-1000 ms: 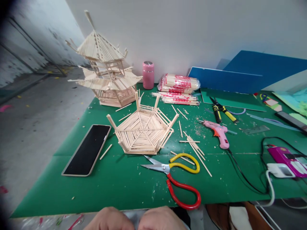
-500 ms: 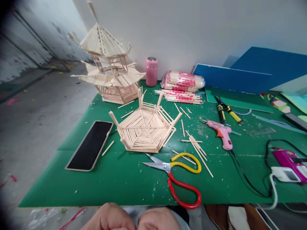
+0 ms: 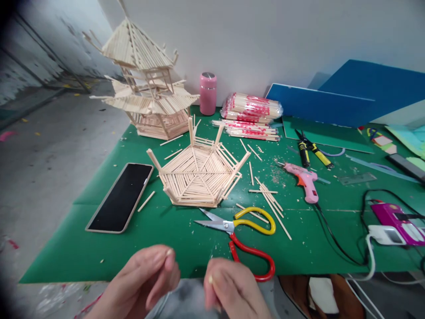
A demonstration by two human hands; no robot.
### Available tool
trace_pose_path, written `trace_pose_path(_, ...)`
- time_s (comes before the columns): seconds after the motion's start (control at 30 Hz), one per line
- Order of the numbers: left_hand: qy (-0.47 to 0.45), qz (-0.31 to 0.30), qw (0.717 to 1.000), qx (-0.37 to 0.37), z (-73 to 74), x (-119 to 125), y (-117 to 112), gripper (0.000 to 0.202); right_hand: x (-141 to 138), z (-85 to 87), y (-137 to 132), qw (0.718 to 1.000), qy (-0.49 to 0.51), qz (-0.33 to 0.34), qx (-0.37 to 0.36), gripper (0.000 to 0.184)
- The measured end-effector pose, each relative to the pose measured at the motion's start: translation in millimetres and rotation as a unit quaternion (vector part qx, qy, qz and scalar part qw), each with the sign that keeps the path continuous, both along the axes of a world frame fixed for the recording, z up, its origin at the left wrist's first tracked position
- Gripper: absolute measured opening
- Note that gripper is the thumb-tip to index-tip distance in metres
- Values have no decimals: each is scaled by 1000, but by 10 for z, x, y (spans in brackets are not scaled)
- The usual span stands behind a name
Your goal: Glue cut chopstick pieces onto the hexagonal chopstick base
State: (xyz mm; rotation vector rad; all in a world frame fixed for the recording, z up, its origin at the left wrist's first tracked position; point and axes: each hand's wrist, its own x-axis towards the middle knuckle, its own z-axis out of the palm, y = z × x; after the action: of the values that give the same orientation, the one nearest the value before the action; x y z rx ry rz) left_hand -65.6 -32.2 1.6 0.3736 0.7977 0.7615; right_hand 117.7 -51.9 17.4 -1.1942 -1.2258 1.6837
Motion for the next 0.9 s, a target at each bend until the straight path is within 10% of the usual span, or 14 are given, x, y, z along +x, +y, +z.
trace_pose_path(0.37,-81,22,995,-52,-19,273,114,35,-235,-342,277,980,31,-194,29,12)
trace_pose_path(0.63,168,51,979,105,8,317,176,21,-218,-270,316,982,65,-172,-29,16)
trace_pose_path(0.9,219,-4,960,173,105,348,227,28,-218,-260,379,979,-72,-146,122,15)
